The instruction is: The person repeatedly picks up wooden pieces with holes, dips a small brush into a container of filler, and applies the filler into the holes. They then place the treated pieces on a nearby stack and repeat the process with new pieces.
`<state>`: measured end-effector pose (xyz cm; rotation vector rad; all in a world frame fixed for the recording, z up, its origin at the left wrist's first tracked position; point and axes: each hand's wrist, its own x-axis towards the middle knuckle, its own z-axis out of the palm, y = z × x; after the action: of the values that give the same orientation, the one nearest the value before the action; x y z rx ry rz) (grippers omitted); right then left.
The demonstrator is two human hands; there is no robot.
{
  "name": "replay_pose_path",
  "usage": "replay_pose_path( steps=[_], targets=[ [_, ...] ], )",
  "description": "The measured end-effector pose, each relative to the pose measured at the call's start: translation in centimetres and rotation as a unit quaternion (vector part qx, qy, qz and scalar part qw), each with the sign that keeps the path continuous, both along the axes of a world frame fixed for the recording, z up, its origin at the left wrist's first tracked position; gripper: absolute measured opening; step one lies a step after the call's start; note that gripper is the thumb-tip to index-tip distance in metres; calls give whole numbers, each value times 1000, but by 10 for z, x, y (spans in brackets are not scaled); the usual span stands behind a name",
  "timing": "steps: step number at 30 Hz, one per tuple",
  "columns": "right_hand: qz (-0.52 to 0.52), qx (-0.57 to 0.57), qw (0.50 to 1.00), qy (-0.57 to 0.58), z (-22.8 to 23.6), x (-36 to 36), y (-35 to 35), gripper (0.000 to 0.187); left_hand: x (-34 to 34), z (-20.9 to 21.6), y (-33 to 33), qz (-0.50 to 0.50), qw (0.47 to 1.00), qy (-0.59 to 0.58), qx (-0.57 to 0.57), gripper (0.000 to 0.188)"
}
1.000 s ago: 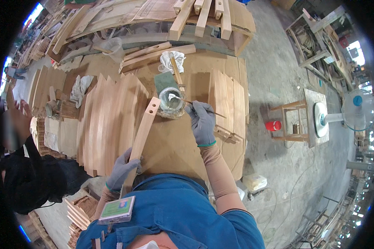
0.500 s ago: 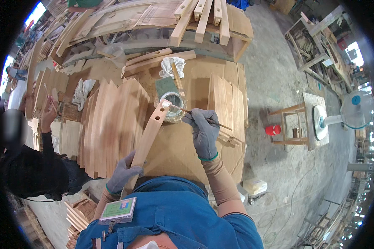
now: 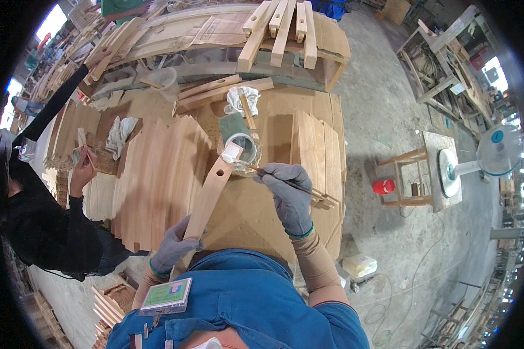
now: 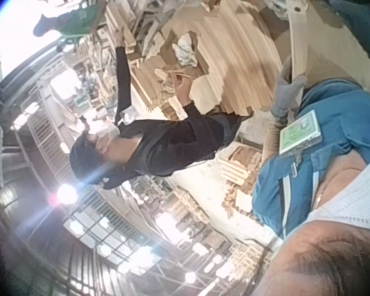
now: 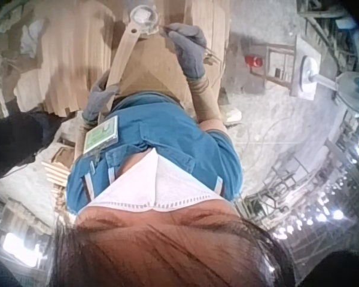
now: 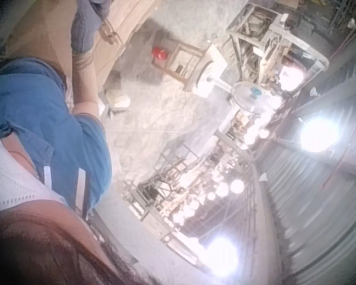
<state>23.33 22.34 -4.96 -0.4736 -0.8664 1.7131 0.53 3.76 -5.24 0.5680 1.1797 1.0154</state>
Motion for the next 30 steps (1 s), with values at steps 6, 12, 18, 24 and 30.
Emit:
replay_pose_path(
  steps=[6, 12, 18, 24, 30],
  targets=[
    [-47, -17, 999, -15, 9, -2, 1, 15, 3, 5, -4, 3, 1000, -2, 1, 77],
    [-8, 36, 999, -12, 10, 1, -9, 15, 6, 12, -4, -6, 1000, 22, -9, 76],
    [3, 54, 998, -14, 10, 0, -18, 17, 9, 9, -5, 7, 998, 64, 9, 65],
    [-1, 7, 999, -44, 16, -1, -25, 16, 9, 14, -2, -1, 998, 51, -23, 72],
    [-22, -20, 993, -112, 52, 2, -3, 8, 9, 7, -2, 16, 997, 73, 9, 57]
  ],
)
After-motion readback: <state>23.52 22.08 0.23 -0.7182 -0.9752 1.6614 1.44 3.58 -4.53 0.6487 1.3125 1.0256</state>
